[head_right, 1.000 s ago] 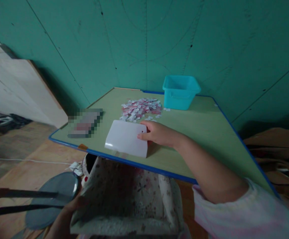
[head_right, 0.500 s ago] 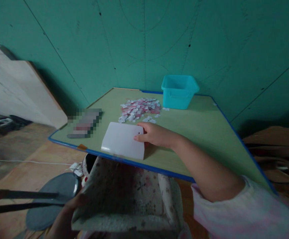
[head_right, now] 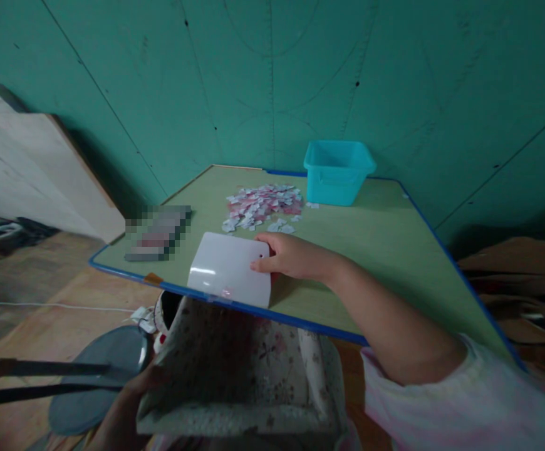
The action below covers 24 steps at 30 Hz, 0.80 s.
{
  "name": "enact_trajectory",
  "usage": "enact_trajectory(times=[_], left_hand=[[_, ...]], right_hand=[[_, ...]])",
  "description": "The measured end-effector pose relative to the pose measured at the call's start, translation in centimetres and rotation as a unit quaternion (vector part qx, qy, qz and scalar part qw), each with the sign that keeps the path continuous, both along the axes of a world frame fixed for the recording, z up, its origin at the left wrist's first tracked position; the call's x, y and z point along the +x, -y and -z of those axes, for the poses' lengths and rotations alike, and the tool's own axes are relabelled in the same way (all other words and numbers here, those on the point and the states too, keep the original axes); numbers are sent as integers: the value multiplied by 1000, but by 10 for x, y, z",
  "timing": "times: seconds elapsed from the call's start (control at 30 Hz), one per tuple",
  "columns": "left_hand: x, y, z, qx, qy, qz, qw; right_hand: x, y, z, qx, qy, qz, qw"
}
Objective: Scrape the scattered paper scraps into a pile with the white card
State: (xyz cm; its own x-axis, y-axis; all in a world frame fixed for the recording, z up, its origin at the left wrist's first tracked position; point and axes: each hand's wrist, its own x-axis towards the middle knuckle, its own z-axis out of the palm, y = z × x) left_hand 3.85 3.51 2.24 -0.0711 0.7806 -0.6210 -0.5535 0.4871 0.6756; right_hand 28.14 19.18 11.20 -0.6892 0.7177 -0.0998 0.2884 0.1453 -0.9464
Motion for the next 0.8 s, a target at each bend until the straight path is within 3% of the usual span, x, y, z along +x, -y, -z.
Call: enact_trajectory(times=[0.2, 0.4, 0.53, 0.67, 0.8], left_hand=[[-4, 2, 7, 5, -3, 32, 999], [-4, 1, 14, -9, 8, 8, 1000], [-4, 1, 18, -2, 14, 0, 1000], [-4, 0, 18, -15, -6, 10, 1000], [-9, -4, 17, -78, -12, 14, 997]], right_hand=[[0, 5, -8, -10, 4, -22, 1000], [0, 4, -10, -27, -28, 31, 999], [6, -8, -13, 10, -102, 167, 981], [24, -25, -17, 72, -188, 368, 908], [41, -39, -14, 151, -135, 459, 865]])
